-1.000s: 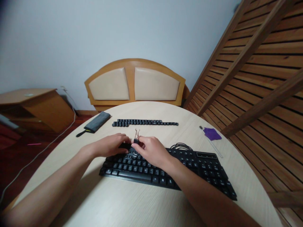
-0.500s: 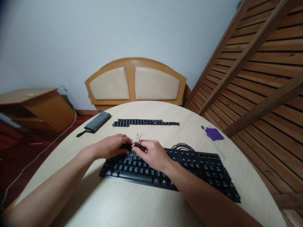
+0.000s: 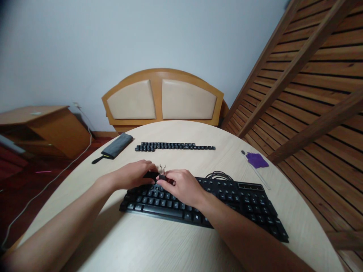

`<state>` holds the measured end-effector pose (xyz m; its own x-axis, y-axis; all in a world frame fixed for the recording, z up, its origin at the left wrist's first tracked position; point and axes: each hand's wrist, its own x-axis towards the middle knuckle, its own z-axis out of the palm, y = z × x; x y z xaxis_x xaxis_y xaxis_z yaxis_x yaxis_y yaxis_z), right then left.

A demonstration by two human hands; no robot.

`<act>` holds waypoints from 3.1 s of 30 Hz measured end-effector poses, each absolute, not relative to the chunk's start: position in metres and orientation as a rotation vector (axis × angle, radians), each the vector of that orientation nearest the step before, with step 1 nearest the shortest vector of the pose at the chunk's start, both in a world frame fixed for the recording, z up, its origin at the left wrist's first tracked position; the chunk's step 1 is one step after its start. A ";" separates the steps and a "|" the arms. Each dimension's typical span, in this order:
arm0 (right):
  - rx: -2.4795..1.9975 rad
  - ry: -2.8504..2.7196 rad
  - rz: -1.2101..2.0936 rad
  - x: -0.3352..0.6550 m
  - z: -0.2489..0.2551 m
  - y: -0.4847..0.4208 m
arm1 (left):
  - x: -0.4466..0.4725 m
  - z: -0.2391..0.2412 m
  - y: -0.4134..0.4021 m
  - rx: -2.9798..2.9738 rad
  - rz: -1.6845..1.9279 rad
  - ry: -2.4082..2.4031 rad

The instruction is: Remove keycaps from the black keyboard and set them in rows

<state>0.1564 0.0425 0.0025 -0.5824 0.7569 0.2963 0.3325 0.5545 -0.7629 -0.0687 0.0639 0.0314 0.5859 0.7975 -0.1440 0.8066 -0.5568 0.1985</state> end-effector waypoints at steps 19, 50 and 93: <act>-0.911 -2.232 0.726 0.155 -0.001 0.045 | -0.067 0.033 0.063 2.592 -0.098 1.349; -0.908 -2.210 0.656 0.156 -0.013 0.047 | -0.074 0.001 0.042 2.492 0.357 1.456; -0.995 -2.143 0.822 0.158 -0.010 0.048 | -0.054 -0.012 -0.002 2.626 0.678 1.426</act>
<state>0.1581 0.0482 -0.0097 -0.5169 0.8103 0.2761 0.4179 0.5204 -0.7447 -0.0544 -0.0024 -0.0117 0.4699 0.8135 0.3426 0.7795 -0.5645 0.2715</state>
